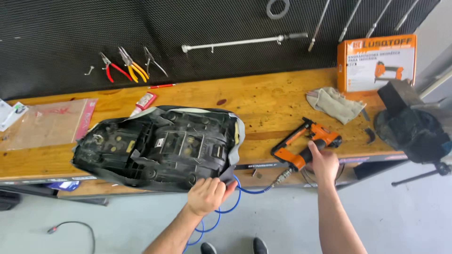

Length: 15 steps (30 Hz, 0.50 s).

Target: The person repairs a black Yamaha motorcycle seat on a wooden workbench. They repeatedly flip the seat over, align the edges, and use a pneumatic staple gun to secure the upholstery to the seat base.

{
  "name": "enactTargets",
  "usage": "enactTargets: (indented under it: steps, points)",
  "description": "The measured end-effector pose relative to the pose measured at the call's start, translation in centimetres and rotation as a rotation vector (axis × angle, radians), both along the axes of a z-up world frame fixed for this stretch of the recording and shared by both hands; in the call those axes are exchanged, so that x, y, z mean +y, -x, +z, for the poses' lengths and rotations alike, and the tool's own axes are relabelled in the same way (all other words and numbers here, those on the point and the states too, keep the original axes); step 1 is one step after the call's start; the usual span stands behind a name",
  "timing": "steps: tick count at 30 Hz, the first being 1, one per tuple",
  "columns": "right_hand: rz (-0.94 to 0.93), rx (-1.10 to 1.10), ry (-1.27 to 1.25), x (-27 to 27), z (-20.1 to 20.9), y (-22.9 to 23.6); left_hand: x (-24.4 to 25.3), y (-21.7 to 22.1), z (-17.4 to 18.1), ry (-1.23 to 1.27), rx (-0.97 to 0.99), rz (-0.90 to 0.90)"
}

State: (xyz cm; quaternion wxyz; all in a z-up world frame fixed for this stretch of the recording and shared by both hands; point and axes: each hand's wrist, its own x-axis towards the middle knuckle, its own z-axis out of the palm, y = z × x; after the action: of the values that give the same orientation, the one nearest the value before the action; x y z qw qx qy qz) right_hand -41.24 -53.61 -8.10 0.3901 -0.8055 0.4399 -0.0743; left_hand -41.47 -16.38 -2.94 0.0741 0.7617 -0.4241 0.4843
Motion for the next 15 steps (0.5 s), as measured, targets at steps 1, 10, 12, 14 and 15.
enactTargets:
  steps: [1,10,12,14,15]
  points:
    - [-0.007,0.010,-0.015,0.0,0.0,-0.3,0.0,-0.2,-0.1,-0.015,0.010,-0.007]
    - [-0.224,-0.386,-0.167,2.0,-3.3,0.5,1.0,0.6,-3.5,-0.175,0.097,-0.067]
    - [-0.285,-0.671,-0.299,2.3,-2.9,0.8,1.3,0.3,-3.5,-0.236,0.126,-0.093]
    - [-0.232,-0.820,-0.392,3.5,-1.2,1.6,1.7,0.1,-3.9,-0.273,0.152,-0.105]
    - [-0.175,-0.969,-0.480,4.1,-0.3,2.0,1.8,0.0,-4.1,-0.306,0.179,-0.115]
